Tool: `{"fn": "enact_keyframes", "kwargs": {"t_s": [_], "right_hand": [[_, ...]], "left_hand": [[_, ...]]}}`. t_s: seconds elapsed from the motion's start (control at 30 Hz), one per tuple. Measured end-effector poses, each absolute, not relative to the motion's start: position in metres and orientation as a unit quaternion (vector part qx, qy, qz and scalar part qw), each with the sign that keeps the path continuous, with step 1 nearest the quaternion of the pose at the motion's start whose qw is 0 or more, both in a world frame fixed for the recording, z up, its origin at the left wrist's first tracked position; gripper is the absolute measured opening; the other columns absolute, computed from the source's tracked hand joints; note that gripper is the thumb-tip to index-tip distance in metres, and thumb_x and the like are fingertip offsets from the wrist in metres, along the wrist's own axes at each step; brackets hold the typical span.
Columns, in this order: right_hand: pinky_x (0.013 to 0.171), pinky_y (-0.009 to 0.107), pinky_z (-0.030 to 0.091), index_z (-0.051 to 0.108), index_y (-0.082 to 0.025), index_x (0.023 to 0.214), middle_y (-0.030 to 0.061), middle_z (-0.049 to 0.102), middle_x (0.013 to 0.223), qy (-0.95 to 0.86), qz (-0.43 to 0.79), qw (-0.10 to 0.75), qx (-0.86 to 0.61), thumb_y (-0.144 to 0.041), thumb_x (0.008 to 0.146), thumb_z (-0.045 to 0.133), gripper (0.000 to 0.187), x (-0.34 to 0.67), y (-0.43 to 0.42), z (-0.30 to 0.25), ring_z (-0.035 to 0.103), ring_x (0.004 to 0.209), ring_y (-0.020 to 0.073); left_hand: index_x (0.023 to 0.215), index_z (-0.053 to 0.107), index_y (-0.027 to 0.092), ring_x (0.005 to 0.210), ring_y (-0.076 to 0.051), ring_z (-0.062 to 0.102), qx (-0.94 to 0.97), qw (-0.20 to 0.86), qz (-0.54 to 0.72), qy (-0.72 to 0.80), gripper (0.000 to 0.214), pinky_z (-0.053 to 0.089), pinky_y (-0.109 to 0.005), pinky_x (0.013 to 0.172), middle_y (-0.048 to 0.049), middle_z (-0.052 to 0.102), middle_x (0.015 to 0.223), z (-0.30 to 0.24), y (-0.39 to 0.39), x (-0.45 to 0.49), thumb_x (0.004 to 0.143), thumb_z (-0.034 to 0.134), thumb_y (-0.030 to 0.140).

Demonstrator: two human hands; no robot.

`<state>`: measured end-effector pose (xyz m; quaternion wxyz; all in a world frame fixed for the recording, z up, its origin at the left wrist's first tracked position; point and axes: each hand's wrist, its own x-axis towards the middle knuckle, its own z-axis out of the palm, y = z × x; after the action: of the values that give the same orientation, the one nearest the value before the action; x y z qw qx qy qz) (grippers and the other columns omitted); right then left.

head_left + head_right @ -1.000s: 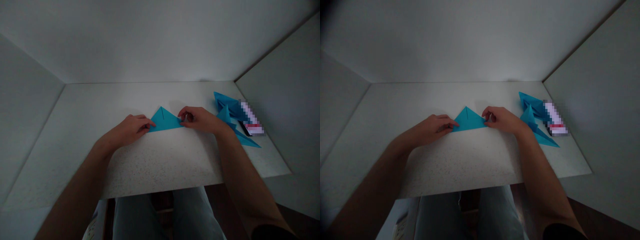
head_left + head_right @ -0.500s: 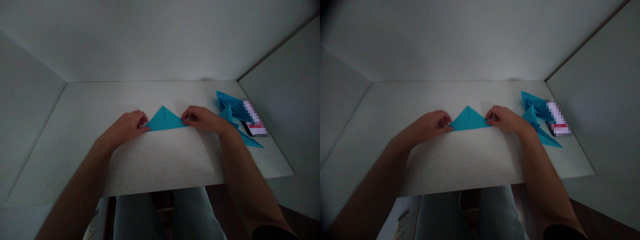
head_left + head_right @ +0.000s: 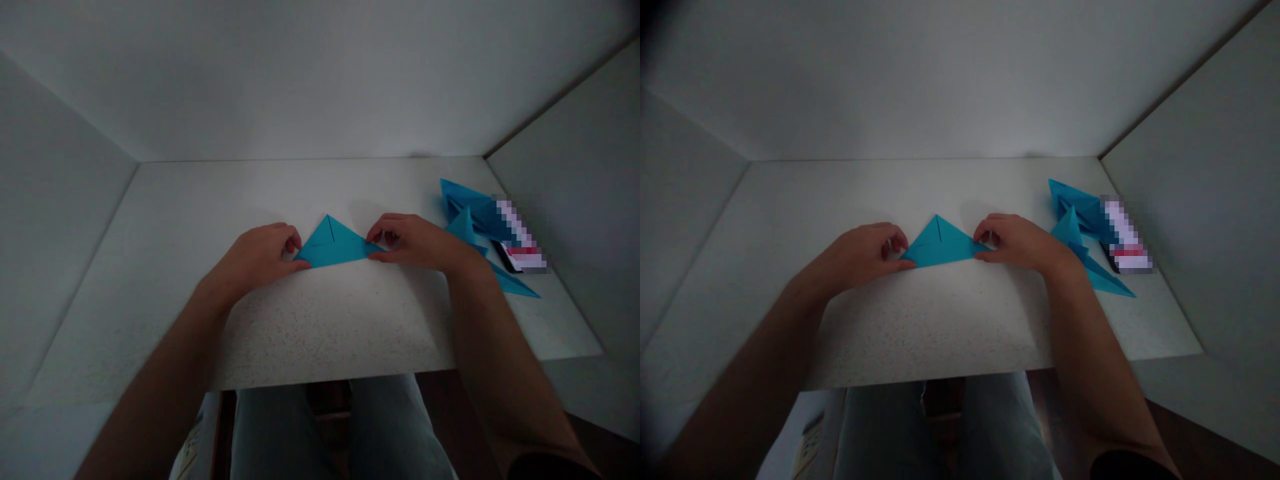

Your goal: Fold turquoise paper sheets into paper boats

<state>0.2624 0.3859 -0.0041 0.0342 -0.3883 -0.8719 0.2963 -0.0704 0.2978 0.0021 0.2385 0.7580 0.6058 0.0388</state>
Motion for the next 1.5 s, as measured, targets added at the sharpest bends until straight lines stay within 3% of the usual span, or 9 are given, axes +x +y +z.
{"fn": "enact_keyframes", "kwargs": {"t_s": [0.27, 0.53, 0.73, 0.87, 1.23, 1.37, 1.5], "right_hand": [[0.076, 0.034, 0.050, 0.082, -0.024, 0.110, 0.0067, 0.080, 0.109, -0.893, 0.232, 0.023, -0.385, -0.043, 0.088, 0.083, 0.029, 0.259, 0.382, -0.002, 0.074, 0.087, 0.0228], [0.076, 0.036, 0.050, 0.080, -0.022, 0.106, 0.0076, 0.080, 0.106, -0.911, 0.191, 0.034, -0.365, -0.053, 0.089, 0.087, 0.036, 0.253, 0.381, -0.009, 0.075, 0.088, 0.0246], [0.082, 0.036, 0.055, 0.082, -0.023, 0.107, 0.0077, 0.082, 0.112, -0.934, 0.173, 0.074, -0.305, -0.043, 0.096, 0.081, 0.022, 0.253, 0.380, -0.010, 0.078, 0.095, 0.0255], [0.079, 0.034, 0.054, 0.083, -0.025, 0.109, 0.0055, 0.084, 0.108, -0.941, 0.172, 0.097, -0.275, -0.033, 0.097, 0.077, 0.016, 0.251, 0.378, -0.011, 0.078, 0.089, 0.0229], [0.084, 0.035, 0.056, 0.077, -0.024, 0.125, 0.0079, 0.081, 0.120, -0.946, 0.155, 0.111, -0.263, -0.027, 0.093, 0.074, 0.032, 0.250, 0.375, -0.014, 0.077, 0.099, 0.0251], [0.086, 0.036, 0.057, 0.077, -0.024, 0.124, 0.0093, 0.081, 0.121, -0.937, 0.145, 0.127, -0.292, -0.024, 0.100, 0.065, 0.028, 0.247, 0.373, -0.012, 0.077, 0.103, 0.0254], [0.092, 0.042, 0.058, 0.078, -0.026, 0.123, 0.0111, 0.082, 0.122, -0.920, 0.122, 0.182, -0.324, -0.026, 0.104, 0.061, 0.026, 0.241, 0.368, -0.006, 0.076, 0.110, 0.0293]], "left_hand": [[0.112, 0.078, 0.022, 0.086, -0.024, 0.070, 0.828, 0.175, 0.007, 0.532, 0.052, 0.044, -0.036, 0.075, -0.0069, 0.076, 0.110, 0.005, 0.296, -0.064, 0.083, 0.090, 0.064], [0.110, 0.079, 0.022, 0.085, -0.025, 0.072, 0.855, 0.149, 0.032, 0.496, 0.034, 0.047, -0.037, 0.074, -0.0052, 0.078, 0.104, -0.002, 0.296, -0.060, 0.093, 0.081, 0.051], [0.111, 0.079, 0.020, 0.088, -0.028, 0.074, 0.859, 0.122, 0.039, 0.497, 0.039, 0.051, -0.039, 0.076, -0.0071, 0.079, 0.104, -0.002, 0.294, -0.057, 0.089, 0.083, 0.052], [0.111, 0.081, 0.021, 0.088, -0.027, 0.075, 0.867, 0.111, 0.048, 0.483, 0.033, 0.052, -0.038, 0.075, -0.0070, 0.081, 0.103, -0.001, 0.295, -0.055, 0.088, 0.082, 0.045], [0.100, 0.080, 0.022, 0.070, -0.018, 0.067, 0.891, 0.057, 0.115, 0.435, 0.017, 0.041, -0.031, 0.060, -0.0021, 0.080, 0.093, -0.006, 0.295, -0.061, 0.092, 0.068, 0.031], [0.102, 0.080, 0.023, 0.067, -0.017, 0.066, 0.889, 0.035, 0.127, 0.438, 0.019, 0.039, -0.030, 0.058, -0.0009, 0.082, 0.094, -0.004, 0.293, -0.064, 0.091, 0.064, 0.026], [0.114, 0.078, 0.024, 0.078, -0.018, 0.074, 0.874, 0.054, 0.152, 0.459, 0.027, 0.046, -0.029, 0.063, -0.0020, 0.084, 0.106, -0.002, 0.294, -0.066, 0.091, 0.062, 0.023]]}}
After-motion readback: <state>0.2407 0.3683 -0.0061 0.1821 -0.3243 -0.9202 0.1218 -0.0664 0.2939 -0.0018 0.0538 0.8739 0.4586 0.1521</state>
